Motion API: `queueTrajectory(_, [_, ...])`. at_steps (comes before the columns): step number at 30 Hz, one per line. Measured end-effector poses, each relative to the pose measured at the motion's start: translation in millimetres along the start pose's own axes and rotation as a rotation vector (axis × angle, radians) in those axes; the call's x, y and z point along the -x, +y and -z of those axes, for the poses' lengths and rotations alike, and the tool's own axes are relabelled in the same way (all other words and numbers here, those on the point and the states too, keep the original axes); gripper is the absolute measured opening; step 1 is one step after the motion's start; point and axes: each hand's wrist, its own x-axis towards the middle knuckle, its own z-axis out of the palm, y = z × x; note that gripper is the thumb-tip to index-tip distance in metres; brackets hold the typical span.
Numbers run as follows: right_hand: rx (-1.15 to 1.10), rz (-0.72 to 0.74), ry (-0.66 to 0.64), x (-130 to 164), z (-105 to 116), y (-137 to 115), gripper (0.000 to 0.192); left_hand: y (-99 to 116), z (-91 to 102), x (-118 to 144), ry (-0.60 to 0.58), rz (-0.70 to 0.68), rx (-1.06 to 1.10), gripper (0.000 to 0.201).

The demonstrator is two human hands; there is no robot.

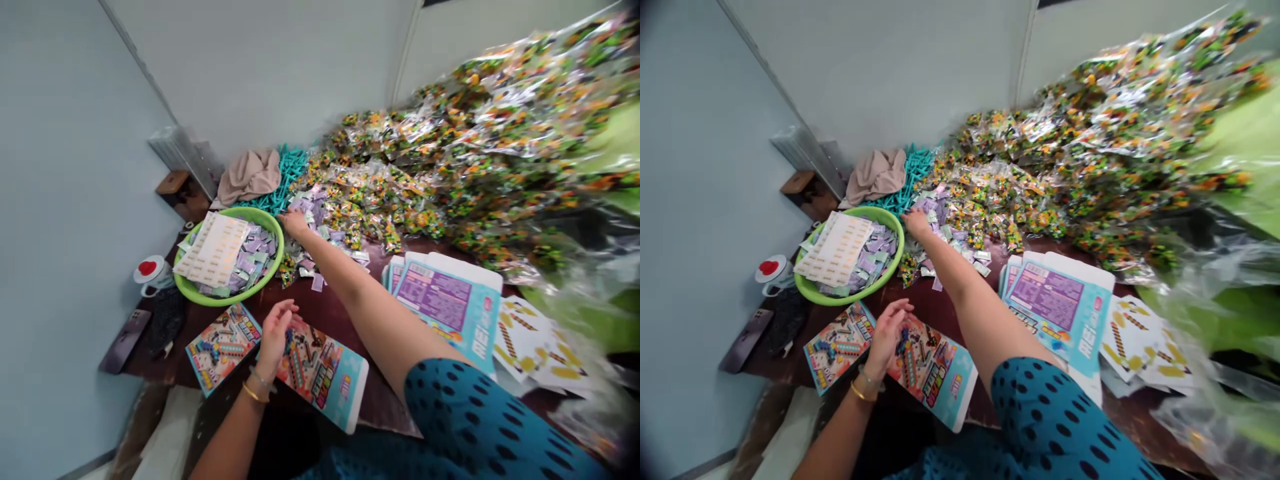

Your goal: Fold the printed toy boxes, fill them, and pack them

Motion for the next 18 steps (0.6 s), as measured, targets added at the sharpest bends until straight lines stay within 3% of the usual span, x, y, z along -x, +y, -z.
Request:
queueTrajectory(4, [0.123,-0.035,-0.052,10.0,-9.4,10.3,0.033,2.5,6.4,-56.9,0.125,-0.268,-0.500,0.045])
queueTrajectory(7, [0.183,-0.056,-0.076,14.9,-3.9,12.5,0.037,-1.4,-8.5,-107.1,0.123,-0.256,-0.676,0.042])
queueTrajectory(10, [0.189,0.007,-0.070,7.3,-1.9,1.7,0.043,-2.3,-22.6,-139.3,0.106,-0.155,-0.699,0.019])
queueTrajectory(12, [0.175,0.056,-0.074,0.2,-6.0,-5.7,0.047,1.4,-19.7,-149.9,0.104,-0.129,-0.682,0.014])
queueTrajectory(15, [0.151,0.060,-0.098,-0.8,-17.0,-4.8,0.052,12.3,2.0,-158.5,0.123,-0.131,-0.635,0.018])
queueTrajectory(18, [0.108,0.056,-0.120,14.2,-23.0,14.3,0.041,23.6,25.2,-164.6,0.178,-0.098,-0.551,0.026])
